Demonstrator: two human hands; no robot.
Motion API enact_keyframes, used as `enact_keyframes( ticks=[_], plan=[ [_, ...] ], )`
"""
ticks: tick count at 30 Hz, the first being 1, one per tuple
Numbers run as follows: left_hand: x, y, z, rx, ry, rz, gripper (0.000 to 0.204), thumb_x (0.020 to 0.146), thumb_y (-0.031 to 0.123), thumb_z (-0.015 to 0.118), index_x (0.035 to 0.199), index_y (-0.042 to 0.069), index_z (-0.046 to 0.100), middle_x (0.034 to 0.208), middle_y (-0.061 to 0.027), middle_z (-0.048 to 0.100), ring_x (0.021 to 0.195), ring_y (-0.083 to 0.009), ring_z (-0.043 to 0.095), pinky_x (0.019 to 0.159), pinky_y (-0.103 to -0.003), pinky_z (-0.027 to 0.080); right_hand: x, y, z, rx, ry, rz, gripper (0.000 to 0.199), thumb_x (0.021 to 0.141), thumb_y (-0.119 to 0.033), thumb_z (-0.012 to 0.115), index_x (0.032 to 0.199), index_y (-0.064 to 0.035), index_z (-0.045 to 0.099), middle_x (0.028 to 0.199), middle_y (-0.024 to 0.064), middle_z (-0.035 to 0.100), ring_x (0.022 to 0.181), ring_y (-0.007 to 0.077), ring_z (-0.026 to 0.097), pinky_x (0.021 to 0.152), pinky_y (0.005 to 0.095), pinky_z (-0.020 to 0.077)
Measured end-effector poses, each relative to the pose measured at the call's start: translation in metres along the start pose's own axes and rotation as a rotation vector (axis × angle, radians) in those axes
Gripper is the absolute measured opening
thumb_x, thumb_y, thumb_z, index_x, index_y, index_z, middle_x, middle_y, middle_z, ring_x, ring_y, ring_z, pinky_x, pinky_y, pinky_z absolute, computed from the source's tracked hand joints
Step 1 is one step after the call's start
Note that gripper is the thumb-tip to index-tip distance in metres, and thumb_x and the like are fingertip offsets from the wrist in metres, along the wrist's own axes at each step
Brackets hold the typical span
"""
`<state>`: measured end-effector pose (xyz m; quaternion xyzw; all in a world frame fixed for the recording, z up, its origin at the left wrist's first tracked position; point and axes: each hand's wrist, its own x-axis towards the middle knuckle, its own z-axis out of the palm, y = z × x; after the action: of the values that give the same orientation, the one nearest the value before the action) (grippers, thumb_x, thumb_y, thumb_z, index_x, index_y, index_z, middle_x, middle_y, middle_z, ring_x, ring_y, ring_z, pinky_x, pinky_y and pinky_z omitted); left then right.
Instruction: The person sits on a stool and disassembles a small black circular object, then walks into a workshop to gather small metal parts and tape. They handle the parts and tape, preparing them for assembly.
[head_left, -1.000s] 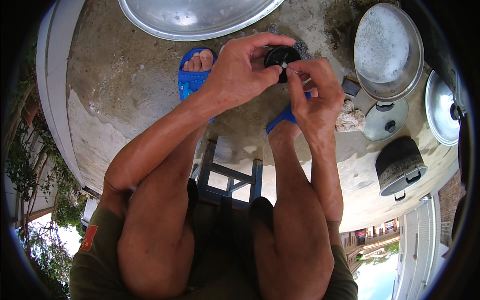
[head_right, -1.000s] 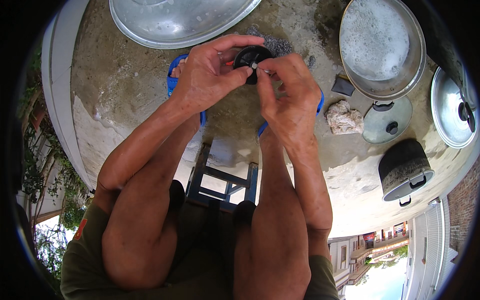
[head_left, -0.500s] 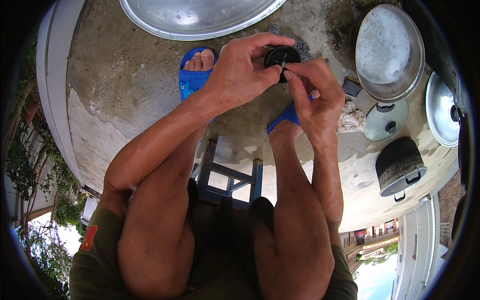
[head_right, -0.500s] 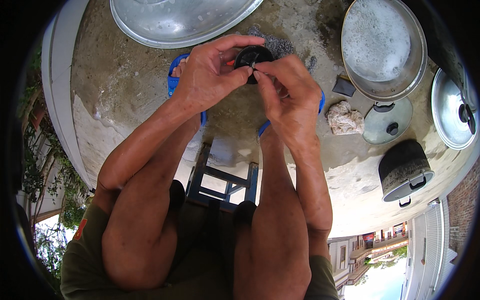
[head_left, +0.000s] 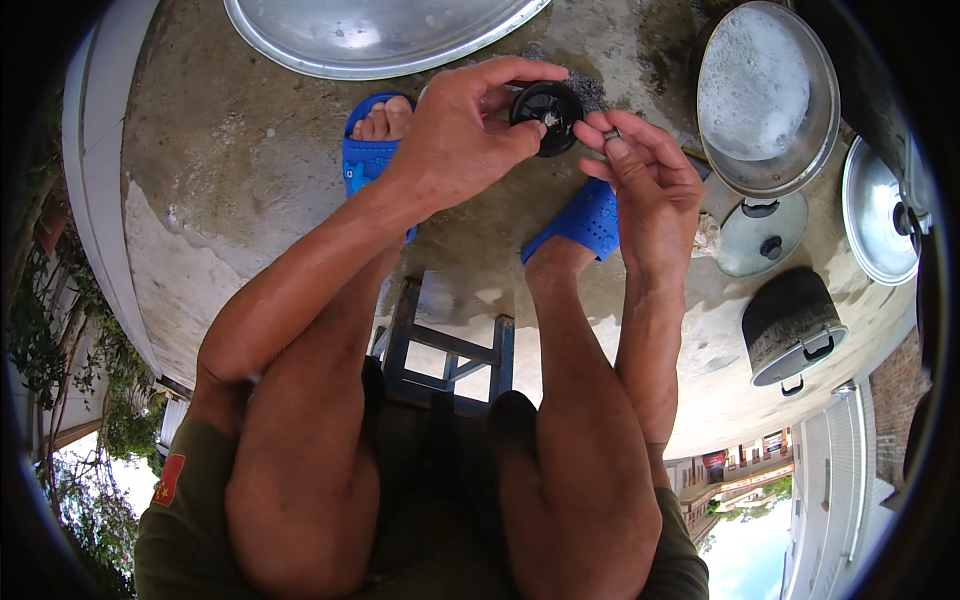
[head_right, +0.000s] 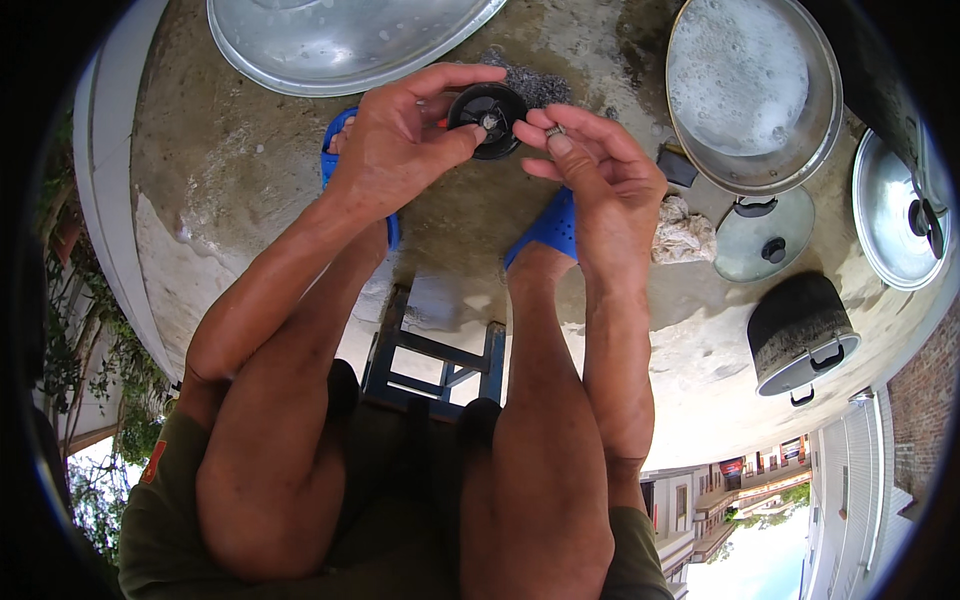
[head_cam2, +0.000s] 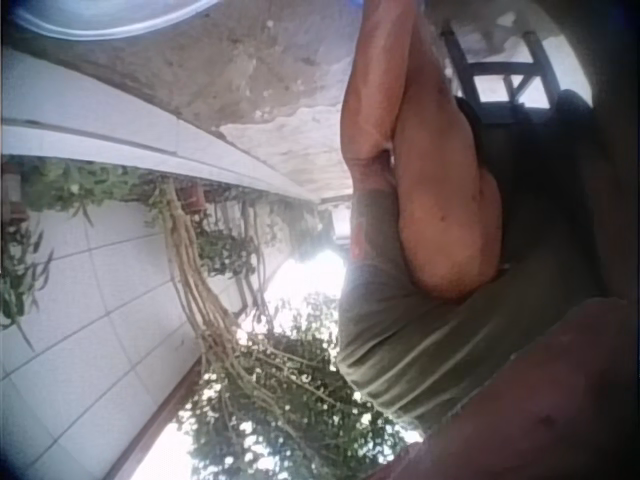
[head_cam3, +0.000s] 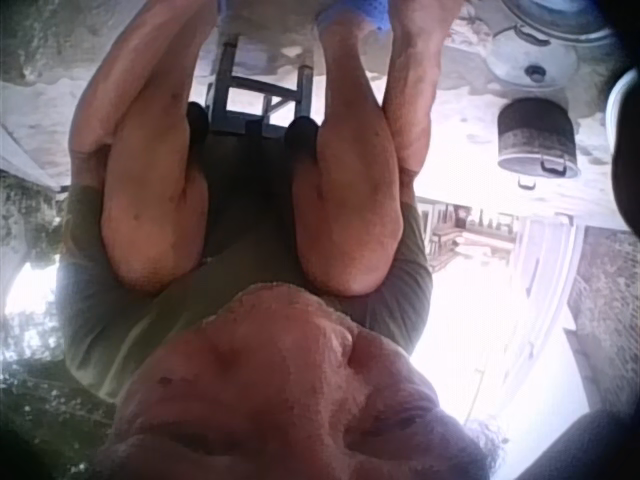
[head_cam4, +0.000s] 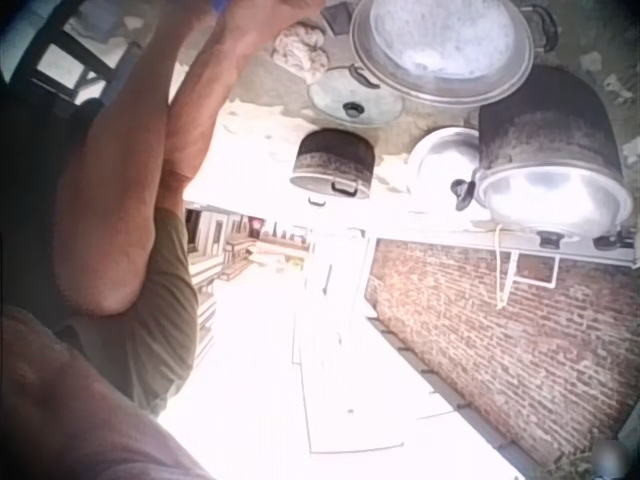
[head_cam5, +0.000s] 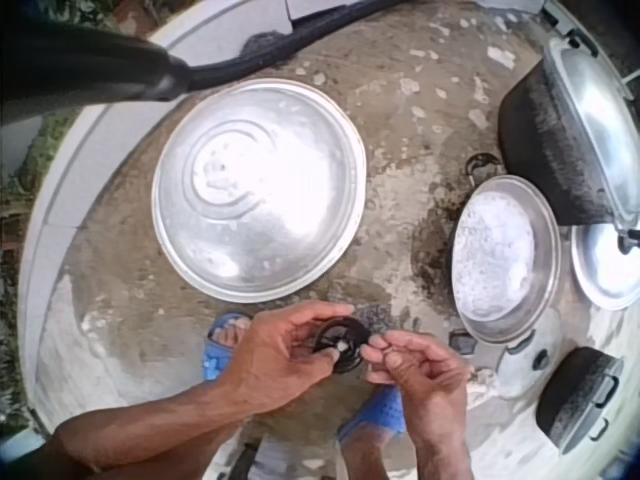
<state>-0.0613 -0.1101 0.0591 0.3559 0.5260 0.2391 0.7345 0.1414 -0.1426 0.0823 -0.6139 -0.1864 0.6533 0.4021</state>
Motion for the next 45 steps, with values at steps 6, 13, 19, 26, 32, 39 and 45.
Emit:
enact_keyframes(
  ticks=[6,13,19,26,32,39,45],
  plan=[
    [-0.001,0.005,0.001,0.011,-0.012,-0.013,0.051,0.093,-0.013,0.064,0.143,0.002,0.063,0.124,-0.0069,0.070,0.111,-0.0105,0.066,0.096,-0.026,0.056,-0.002,0.001,-0.004,-0.029,-0.001,0.034,0.024,0.101,0.003,0.064,0.125,0.0047,0.069,0.111,0.0184,0.078,0.104,0.0264,0.078,0.077,0.0299,0.0637],
    [0.000,0.005,0.001,0.002,-0.012,-0.024,0.052,0.093,-0.013,0.064,0.143,0.002,0.062,0.124,-0.0073,0.070,0.110,-0.0109,0.066,0.095,-0.026,0.057,-0.001,0.007,-0.008,-0.118,0.028,-0.020,0.017,0.097,0.001,0.073,0.114,0.0026,0.075,0.107,0.0150,0.078,0.091,0.0196,0.076,0.073,0.0272,0.0626],
    [0.000,0.002,-0.001,0.016,-0.008,-0.017,0.052,0.092,-0.013,0.064,0.143,0.002,0.063,0.125,-0.0072,0.070,0.110,-0.0110,0.067,0.096,-0.026,0.057,-0.002,0.003,0.000,-0.087,0.091,-0.004,0.016,0.096,0.001,0.074,0.113,0.0021,0.077,0.103,0.0125,0.078,0.084,0.0150,0.073,0.069,0.0255,0.0595],
    [-0.001,0.005,0.001,0.012,-0.028,-0.014,0.051,0.093,-0.013,0.063,0.142,0.002,0.063,0.119,-0.0055,0.071,0.108,-0.0096,0.066,0.093,-0.025,0.057,0.000,0.013,0.005,-0.492,-0.011,-0.319,0.018,0.089,0.003,0.079,0.106,-0.0026,0.078,0.093,0.0039,0.073,0.071,0.0102,0.066,0.062,0.0238,0.0531],
    [-0.002,0.004,0.003,0.075,-0.022,0.011,0.051,0.094,-0.012,0.063,0.142,0.003,0.064,0.109,-0.0036,0.073,0.100,-0.0069,0.066,0.088,-0.024,0.057,0.000,0.008,0.017,-0.693,-0.031,-0.454,0.017,0.086,0.002,0.080,0.102,-0.0046,0.078,0.092,0.0065,0.072,0.068,0.0137,0.066,0.058,0.0257,0.0528],
    [-0.005,0.009,0.004,0.125,-0.036,-0.028,0.050,0.094,-0.011,0.063,0.141,0.003,0.064,0.103,-0.0039,0.075,0.094,-0.0059,0.068,0.084,-0.023,0.058,0.006,0.016,0.013,-0.871,-0.078,-0.627,0.013,0.088,0.002,0.076,0.099,-0.0028,0.074,0.087,0.0098,0.068,0.068,0.0194,0.065,0.057,0.0287,0.0515],
    [-0.002,0.007,0.003,0.039,-0.024,-0.031,0.052,0.093,-0.013,0.064,0.142,0.003,0.064,0.111,-0.0073,0.076,0.100,-0.0085,0.070,0.089,-0.025,0.059,-0.002,0.013,0.014,-0.303,-0.019,-0.123,0.008,0.097,-0.004,0.073,0.104,-0.0020,0.071,0.083,0.0012,0.066,0.066,0.0081,0.057,0.056,0.0248,0.0454]
  ],
)
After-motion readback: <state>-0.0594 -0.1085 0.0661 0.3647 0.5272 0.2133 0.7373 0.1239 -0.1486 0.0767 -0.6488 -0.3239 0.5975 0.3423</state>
